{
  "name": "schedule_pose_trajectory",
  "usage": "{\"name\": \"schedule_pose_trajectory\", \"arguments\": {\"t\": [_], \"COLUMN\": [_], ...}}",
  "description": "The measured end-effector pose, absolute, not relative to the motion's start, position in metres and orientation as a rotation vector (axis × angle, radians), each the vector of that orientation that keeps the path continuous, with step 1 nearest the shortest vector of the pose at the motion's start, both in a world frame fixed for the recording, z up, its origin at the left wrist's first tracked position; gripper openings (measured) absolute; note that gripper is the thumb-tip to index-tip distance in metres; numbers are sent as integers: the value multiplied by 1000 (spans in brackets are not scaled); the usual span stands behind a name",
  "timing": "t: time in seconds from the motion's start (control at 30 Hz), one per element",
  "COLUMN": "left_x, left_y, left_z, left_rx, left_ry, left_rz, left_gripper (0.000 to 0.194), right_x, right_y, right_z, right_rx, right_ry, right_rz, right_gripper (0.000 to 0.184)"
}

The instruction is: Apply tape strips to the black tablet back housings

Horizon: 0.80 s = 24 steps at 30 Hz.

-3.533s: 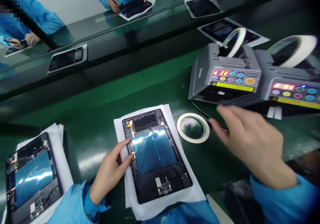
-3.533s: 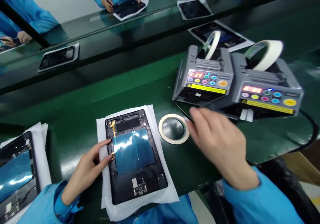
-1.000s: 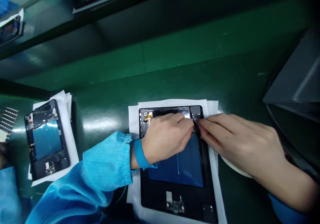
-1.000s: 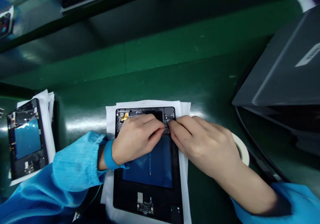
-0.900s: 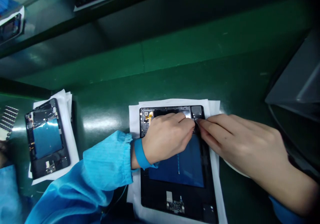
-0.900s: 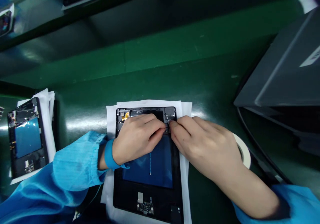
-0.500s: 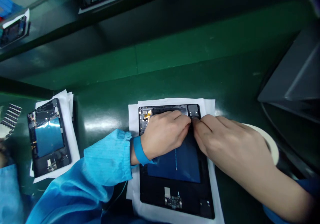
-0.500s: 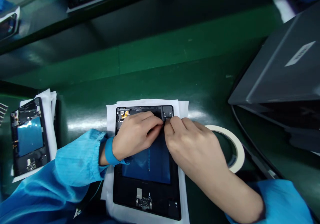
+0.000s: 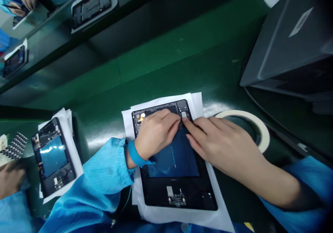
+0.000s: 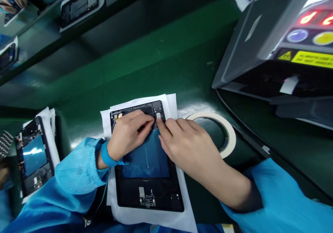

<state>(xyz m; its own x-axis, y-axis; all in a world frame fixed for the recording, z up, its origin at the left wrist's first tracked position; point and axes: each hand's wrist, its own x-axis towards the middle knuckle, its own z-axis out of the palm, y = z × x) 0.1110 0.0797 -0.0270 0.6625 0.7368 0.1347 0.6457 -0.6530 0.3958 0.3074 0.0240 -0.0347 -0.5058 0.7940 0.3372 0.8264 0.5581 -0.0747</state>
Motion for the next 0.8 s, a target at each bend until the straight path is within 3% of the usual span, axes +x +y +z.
{"name": "schedule_pose_trajectory", "arguments": {"t": [0.37, 0.8], "left_x": [108, 111], "left_y": [87, 81], "left_z": [-24, -15], "left_rx": [2701, 3176], "left_ry": [998, 879], "left_rz": [416, 166], "left_gripper": [25, 31], "right_x": [305, 381], "right_y": [32, -45], "right_z": [-27, -16], "right_rx": [-1391, -1709], "right_ry": [-2428, -2205], "right_rz": [-58, -99], "right_gripper": [22, 33]}}
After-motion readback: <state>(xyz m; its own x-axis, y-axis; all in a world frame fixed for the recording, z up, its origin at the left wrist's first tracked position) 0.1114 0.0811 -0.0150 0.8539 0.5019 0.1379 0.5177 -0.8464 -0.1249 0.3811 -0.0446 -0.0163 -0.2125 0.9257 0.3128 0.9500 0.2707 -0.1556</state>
